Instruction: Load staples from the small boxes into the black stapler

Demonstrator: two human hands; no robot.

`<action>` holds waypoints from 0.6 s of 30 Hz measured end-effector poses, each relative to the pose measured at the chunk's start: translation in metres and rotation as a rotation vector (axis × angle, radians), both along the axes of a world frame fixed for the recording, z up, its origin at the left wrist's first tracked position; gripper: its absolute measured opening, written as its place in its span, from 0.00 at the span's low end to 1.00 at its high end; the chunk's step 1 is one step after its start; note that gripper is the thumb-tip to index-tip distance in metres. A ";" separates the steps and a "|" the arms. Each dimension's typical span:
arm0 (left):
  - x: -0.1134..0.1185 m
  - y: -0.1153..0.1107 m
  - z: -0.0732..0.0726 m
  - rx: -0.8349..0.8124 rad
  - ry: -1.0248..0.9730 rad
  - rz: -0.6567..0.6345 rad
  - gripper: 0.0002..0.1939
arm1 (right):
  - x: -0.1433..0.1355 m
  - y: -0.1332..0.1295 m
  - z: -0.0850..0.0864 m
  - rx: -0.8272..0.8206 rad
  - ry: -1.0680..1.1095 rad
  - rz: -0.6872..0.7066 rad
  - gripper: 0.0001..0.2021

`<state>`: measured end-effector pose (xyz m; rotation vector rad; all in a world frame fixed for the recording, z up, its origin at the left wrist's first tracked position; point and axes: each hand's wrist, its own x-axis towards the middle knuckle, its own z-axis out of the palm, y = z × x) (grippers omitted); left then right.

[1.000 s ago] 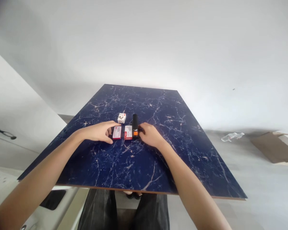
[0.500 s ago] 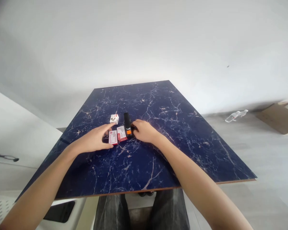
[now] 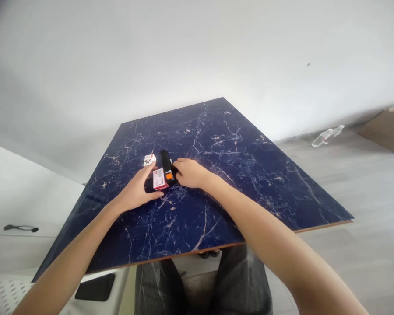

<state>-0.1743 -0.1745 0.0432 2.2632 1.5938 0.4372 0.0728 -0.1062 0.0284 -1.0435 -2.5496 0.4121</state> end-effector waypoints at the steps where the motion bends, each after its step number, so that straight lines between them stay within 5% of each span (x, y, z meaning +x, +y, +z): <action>1: 0.000 0.001 -0.002 -0.022 -0.023 0.023 0.55 | 0.000 0.000 0.000 0.005 -0.002 0.003 0.09; 9: -0.003 0.010 -0.016 -0.077 -0.314 0.018 0.62 | -0.001 0.003 -0.004 0.050 0.027 0.002 0.09; 18: -0.006 0.012 -0.022 -0.064 -0.301 0.027 0.55 | -0.001 0.002 -0.003 0.055 0.018 -0.006 0.08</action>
